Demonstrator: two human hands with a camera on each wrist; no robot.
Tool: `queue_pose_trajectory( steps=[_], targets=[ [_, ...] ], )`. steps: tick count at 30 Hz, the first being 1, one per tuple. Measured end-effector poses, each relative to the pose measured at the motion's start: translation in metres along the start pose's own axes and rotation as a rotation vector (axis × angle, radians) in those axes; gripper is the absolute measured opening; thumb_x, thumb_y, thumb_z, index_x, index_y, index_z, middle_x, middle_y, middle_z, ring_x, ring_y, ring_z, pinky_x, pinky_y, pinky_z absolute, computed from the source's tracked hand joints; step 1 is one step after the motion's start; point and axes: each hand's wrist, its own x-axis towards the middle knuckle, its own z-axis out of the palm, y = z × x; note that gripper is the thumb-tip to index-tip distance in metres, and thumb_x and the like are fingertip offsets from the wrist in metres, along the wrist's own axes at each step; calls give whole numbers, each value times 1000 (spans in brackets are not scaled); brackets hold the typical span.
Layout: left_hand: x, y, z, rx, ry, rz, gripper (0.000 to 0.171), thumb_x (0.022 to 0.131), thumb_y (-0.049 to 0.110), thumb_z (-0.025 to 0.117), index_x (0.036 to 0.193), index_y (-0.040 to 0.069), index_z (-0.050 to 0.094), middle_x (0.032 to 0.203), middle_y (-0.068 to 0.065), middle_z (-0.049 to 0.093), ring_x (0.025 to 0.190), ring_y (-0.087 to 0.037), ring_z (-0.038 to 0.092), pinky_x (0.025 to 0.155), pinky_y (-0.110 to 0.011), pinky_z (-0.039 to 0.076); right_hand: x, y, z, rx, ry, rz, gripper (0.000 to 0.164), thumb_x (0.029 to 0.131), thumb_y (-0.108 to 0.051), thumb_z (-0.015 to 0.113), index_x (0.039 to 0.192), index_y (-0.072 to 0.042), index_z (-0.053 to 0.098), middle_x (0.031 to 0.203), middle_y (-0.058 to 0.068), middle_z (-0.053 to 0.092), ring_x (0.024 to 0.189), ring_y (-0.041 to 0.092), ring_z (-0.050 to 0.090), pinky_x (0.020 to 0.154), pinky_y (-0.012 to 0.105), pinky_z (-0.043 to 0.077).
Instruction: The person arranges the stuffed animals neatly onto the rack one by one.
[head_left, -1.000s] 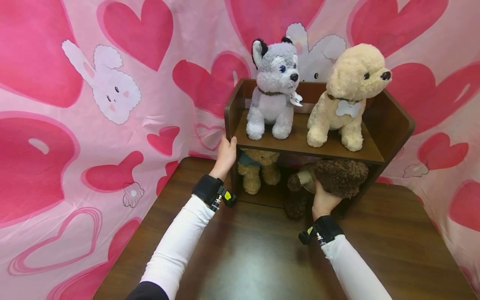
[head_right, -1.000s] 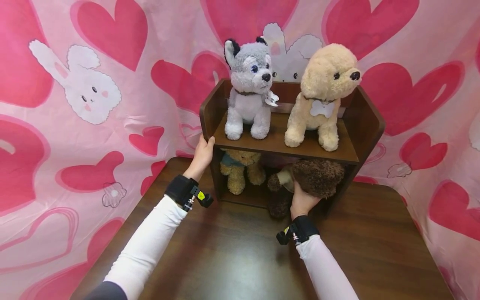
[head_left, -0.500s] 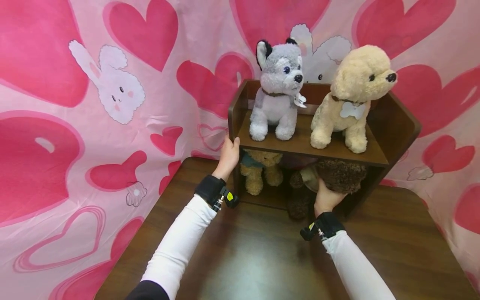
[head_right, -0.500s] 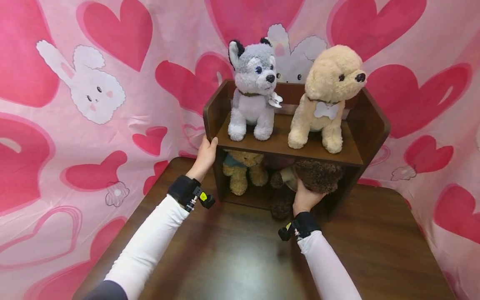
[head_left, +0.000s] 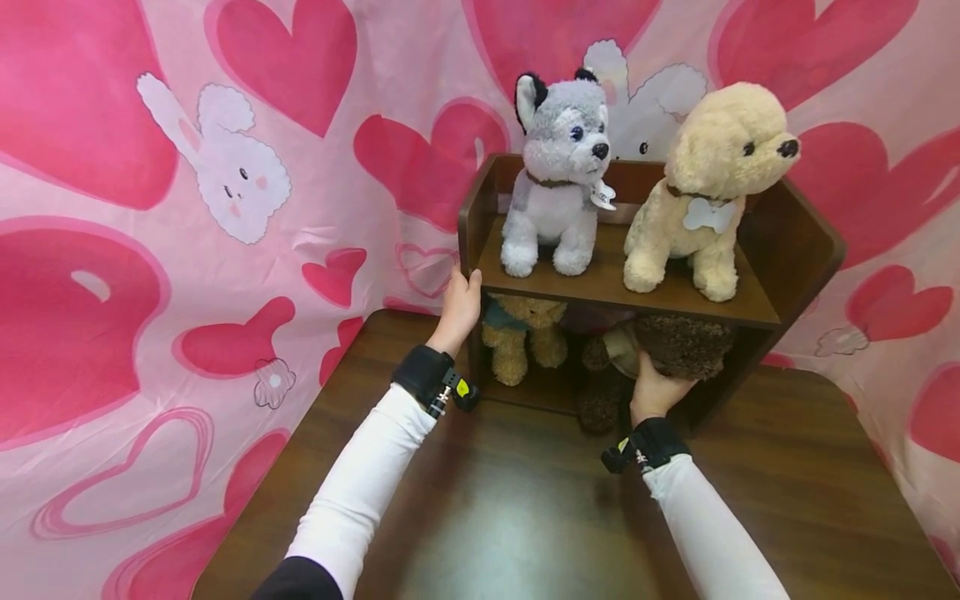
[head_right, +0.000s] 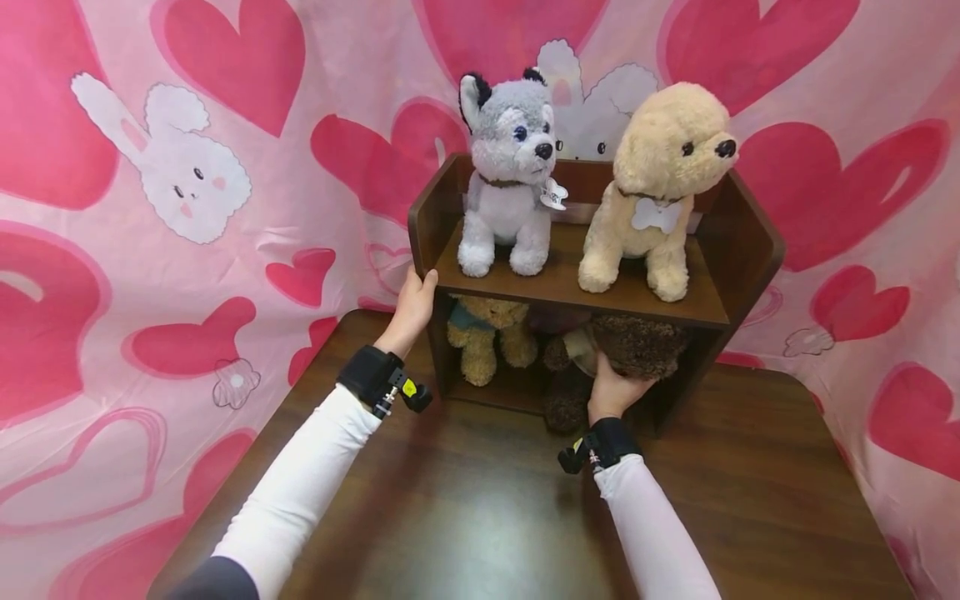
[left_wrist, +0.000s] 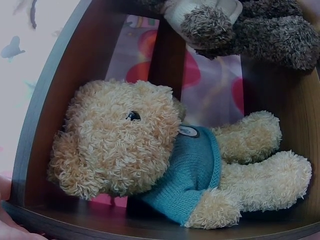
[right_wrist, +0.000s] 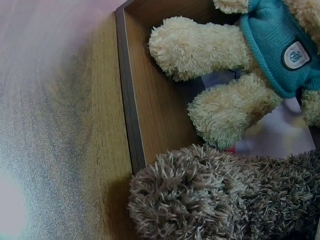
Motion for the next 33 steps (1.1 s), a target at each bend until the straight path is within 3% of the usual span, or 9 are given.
queue_pose_trajectory(
  steps=[10, 17, 27, 33],
  targets=[
    [3, 2, 1, 40, 12, 17, 56, 99, 22, 35, 142, -6, 12, 148, -20, 17, 136, -25, 16, 110, -34, 15, 3, 2, -1, -2, -15, 9, 89, 66, -5, 79, 138, -1, 26, 137, 6, 38, 125, 9, 35, 101, 13, 23],
    [3, 1, 1, 49, 8, 3, 56, 100, 23, 34, 142, -6, 12, 149, -19, 15, 137, -24, 14, 110, -34, 14, 6, 8, -1, 82, -33, 33, 84, 68, -2, 77, 137, -1, 29, 134, 6, 42, 123, 10, 38, 101, 15, 26],
    [5, 0, 2, 50, 33, 32, 56, 99, 21, 35, 142, -7, 13, 148, -21, 17, 136, -25, 16, 110, -33, 15, 7, 7, 4, 9, -51, 31, 83, 71, -12, 77, 138, -5, 30, 135, 2, 41, 122, 4, 36, 100, 12, 24],
    [4, 0, 1, 63, 33, 20, 54, 100, 22, 34, 141, -7, 16, 146, -21, 23, 134, -27, 22, 109, -35, 20, 10, 10, 4, -1, -67, 30, 74, 76, -13, 73, 137, -6, 31, 136, 5, 41, 124, 10, 36, 101, 17, 25]
  ],
)
